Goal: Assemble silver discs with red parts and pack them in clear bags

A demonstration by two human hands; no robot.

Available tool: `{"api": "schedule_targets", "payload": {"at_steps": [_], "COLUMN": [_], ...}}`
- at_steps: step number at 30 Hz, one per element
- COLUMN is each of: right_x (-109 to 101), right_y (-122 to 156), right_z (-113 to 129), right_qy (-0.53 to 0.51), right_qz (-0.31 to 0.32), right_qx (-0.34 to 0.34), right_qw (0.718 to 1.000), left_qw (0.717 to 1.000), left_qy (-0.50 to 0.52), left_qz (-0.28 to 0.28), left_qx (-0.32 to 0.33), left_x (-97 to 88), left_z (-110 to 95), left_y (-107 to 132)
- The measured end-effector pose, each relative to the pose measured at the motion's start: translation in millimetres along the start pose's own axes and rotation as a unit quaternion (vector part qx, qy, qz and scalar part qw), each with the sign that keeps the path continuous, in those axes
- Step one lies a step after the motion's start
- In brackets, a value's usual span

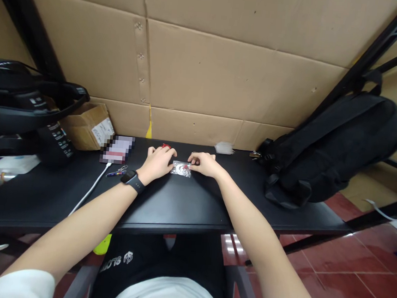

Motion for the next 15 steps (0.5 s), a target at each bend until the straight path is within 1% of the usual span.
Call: {"api": "schedule_targets", "payload": {"at_steps": [2,4,5,7,9,12,14,15], "right_x": [-3,-6,-8,-14,-20,-25,-24,-23], "right_y": [1,1,2,3,4,5,4,4], "right_z": [0,1,0,-4,-11,-19,-22,-22], "right_qy": [0.008,0.015,0.017,0.019,0.017,0.013,0.014,0.015], "right_qz": [-0.009,-0.019,-0.025,-0.044,-0.066,-0.078,-0.074,-0.071], "right_qx": [-0.004,-0.011,-0.013,-0.007,0.006,0.021,0.026,0.028], "right_qw": [1.0,1.0,0.999,0.999,0.998,0.997,0.997,0.997], "left_qw": [0.998,0.992,0.989,0.987,0.986,0.983,0.98,0.978], "left_qy": [-0.028,-0.028,-0.033,-0.057,-0.071,-0.074,-0.07,-0.066], "left_qz": [-0.001,0.049,0.071,0.101,0.121,0.149,0.175,0.189], "left_qx": [0.051,0.113,0.123,0.113,0.094,0.075,0.062,0.054], "left_x": [-4.7,3.1,7.5,14.9,18.9,17.0,13.2,11.5], "left_z": [-16,-35,-41,-47,-48,-44,-33,-24], "left_y": [6,13,16,21,23,25,25,25]}}
Point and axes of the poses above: each hand's wrist, its own y-axis away from the middle knuckle, its own x-axis out of the palm, z = x × y, the point moved 10 cm from there along -y, towards the middle knuckle, and after that the axes turned 11 degrees about z, right-handed, at the moved point
